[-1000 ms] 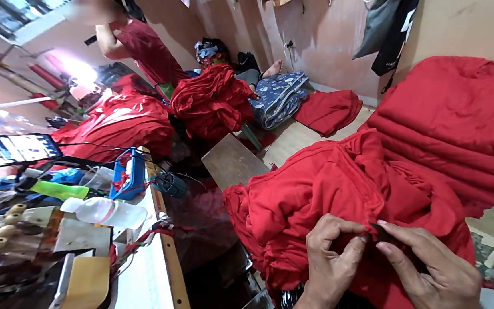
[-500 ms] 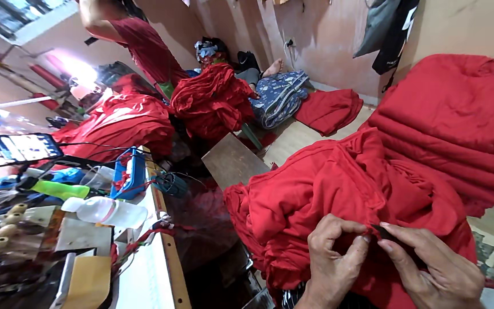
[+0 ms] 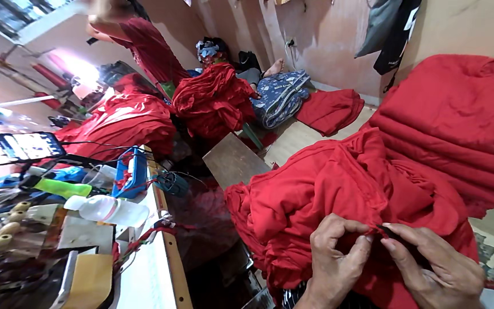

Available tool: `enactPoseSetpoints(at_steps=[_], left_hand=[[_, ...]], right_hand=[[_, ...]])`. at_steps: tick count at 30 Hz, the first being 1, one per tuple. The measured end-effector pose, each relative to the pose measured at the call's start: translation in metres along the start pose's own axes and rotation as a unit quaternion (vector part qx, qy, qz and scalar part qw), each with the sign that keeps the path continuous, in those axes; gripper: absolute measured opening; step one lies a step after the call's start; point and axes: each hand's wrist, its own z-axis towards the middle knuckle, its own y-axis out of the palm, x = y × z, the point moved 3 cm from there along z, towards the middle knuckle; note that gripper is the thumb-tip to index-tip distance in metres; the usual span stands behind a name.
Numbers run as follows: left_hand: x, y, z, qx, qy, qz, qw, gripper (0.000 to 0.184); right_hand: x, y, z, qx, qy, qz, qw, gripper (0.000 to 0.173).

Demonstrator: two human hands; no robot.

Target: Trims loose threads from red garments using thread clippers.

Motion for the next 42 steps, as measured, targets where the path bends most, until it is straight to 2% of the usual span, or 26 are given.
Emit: enactPoseSetpoints(at_steps=[19,28,42], left_hand=[[-0.0003,0.0006,-0.0005,-0.003,0.002,0.021,1.0,0.008],[0.0012,0.0024,-0.002,-0.005,0.042,0.074,0.996,0.009],[-0.0009,0.0027,-0.0027,-0.013,0.053,0.092,0.994,0.009]], right_hand=[[0.0,-0.0056,-0.0001,-0.011,0.028,0.006,1.0,0.028],[0.006,-0.0031,-0.001,-0.034,0.063,0.046,0.996,0.032],[-0.0001,-0.0084,-0.0025,-0.016,0.036,0.009,0.999,0.032]])
